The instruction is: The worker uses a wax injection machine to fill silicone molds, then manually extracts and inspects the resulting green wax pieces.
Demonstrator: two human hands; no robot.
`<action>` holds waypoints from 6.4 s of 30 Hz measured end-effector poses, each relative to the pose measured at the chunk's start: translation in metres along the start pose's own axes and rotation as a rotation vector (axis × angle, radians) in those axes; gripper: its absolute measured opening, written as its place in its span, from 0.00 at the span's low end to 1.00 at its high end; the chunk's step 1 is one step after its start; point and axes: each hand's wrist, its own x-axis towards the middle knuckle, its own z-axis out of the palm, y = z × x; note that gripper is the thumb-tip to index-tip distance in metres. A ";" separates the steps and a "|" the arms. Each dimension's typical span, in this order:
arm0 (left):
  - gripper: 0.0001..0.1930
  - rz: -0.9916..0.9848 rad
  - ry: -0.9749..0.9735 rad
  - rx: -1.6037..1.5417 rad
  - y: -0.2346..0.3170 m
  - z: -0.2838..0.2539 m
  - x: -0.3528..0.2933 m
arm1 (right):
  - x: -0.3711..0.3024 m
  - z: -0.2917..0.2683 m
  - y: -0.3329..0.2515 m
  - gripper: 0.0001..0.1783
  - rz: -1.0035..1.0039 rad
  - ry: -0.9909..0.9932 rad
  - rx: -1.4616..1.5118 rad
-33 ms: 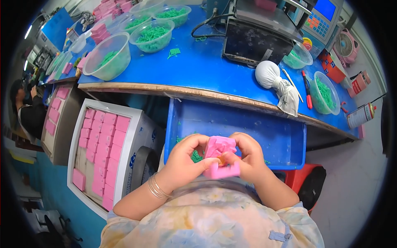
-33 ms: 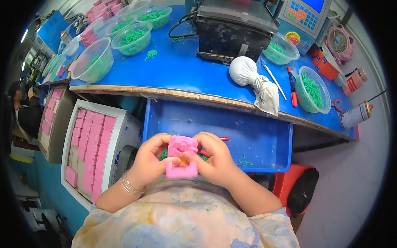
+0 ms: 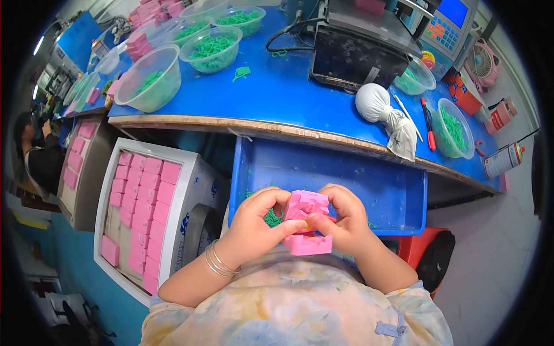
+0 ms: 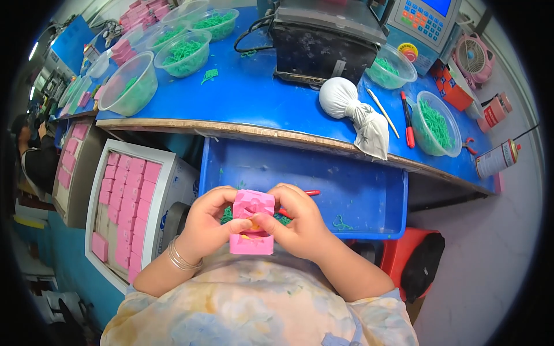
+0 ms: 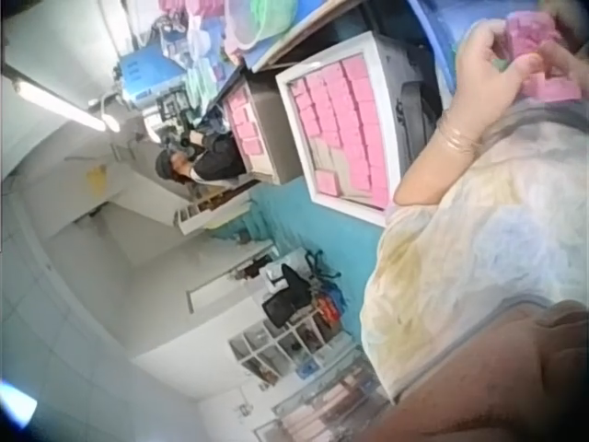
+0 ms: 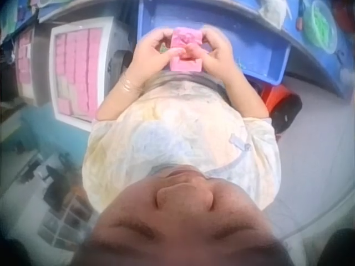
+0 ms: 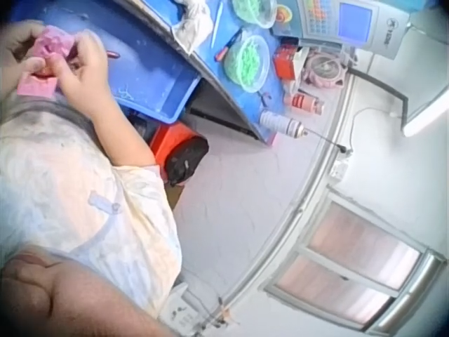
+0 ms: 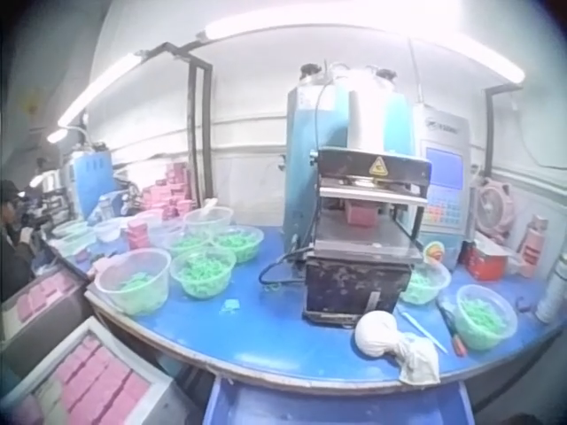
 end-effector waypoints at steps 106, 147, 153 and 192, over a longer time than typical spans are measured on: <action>0.40 0.371 -0.044 0.818 0.035 -0.014 0.002 | 0.012 0.026 -0.004 0.39 0.537 -0.028 1.077; 0.43 0.346 0.143 0.809 0.052 -0.030 0.122 | -0.016 -0.040 0.002 0.37 0.622 -0.534 1.283; 0.29 0.746 -0.042 0.964 0.069 -0.003 0.063 | -0.021 -0.038 0.001 0.32 0.473 -0.448 0.936; 0.24 0.452 0.071 0.912 0.036 -0.014 0.129 | 0.073 -0.144 -0.061 0.33 0.259 -0.175 1.154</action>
